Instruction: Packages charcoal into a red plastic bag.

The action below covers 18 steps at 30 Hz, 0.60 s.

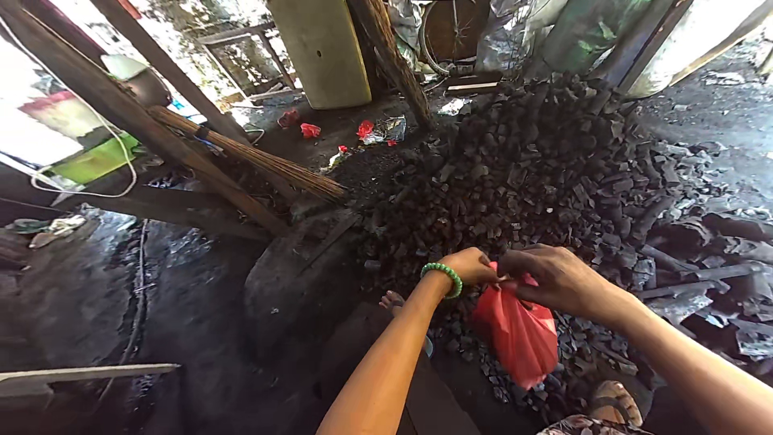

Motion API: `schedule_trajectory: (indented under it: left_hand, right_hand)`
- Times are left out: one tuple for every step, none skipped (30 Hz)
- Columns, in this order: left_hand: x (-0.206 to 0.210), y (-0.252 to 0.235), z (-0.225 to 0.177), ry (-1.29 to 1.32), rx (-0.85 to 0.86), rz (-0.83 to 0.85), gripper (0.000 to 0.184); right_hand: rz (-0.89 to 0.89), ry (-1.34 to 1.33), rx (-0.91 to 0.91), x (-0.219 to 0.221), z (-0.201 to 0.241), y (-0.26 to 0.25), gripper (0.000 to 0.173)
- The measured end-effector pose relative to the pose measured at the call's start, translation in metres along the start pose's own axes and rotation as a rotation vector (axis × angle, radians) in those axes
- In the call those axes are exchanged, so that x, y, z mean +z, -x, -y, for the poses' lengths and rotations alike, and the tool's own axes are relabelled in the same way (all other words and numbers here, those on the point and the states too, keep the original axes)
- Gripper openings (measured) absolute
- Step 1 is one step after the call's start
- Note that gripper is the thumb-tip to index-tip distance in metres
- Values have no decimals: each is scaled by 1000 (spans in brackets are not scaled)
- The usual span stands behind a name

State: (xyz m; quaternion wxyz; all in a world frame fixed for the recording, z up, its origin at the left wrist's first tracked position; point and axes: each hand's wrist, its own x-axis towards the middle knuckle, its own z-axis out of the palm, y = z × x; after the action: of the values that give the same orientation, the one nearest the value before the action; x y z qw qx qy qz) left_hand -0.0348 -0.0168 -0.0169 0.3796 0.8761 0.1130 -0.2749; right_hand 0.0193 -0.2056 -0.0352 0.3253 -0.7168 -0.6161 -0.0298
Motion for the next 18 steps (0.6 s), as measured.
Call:
schedule_trajectory:
  left_hand:
    - [4,1,-2,243,42,-14,19]
    - [9,3,-4,487,46,-29,22]
    - [12,5,-7,691,26,-35,28]
    - [13,5,-7,838,10,-28,35]
    - [13,4,-5,938,11,18,39]
    - [13,3,-2,993,38,96,43]
    - [13,1,1,997,73,165,43]
    - [14,-1,3,961,99,198,40]
    - [15,-1,4,903,110,178,32]
    - [15,-2,5,826,127,116,19]
    - [14,-2,6,689,151,37,6]
    - [10,-3,7,468,170,-43,11]
    - [4,-3,6,198,152,-101,23]
    - [-1,-4,4,-18,104,-142,29]
    - [-4,-4,4,-165,62,-194,29]
    - [-7,-5,6,-279,24,-251,28]
    - [-9,-5,7,-353,-13,-307,28]
    - [-14,-4,9,-391,-43,-357,27]
  right_hand:
    - [-10,-90,45,0,3,-8,15]
    - [-31,-142,83,-2,2,-16,16]
    - [-56,-153,130,-7,-2,-23,18]
    - [-76,-119,184,-15,-8,-29,21]
    - [-90,-40,233,-24,-16,-32,25]
    - [-106,64,264,-31,-25,-34,29]
    - [-136,145,275,-36,-35,-33,30]
    - [-164,169,287,-39,-44,-30,30]
    - [-194,138,300,-40,-50,-25,28]
    - [-220,62,317,-37,-52,-20,24]
    - [-241,-47,342,-31,-49,-16,19]
    - [-254,-162,359,-21,-46,-12,13]
    - [-259,-285,372,-8,-41,-8,10]
    - [-257,-386,391,5,-36,-4,10]
    - [-248,-450,411,19,-32,-2,12]
    - [-233,-481,434,31,-30,2,15]
    - [-214,-503,456,43,-30,6,18]
    - [-198,-529,474,54,-32,11,20]
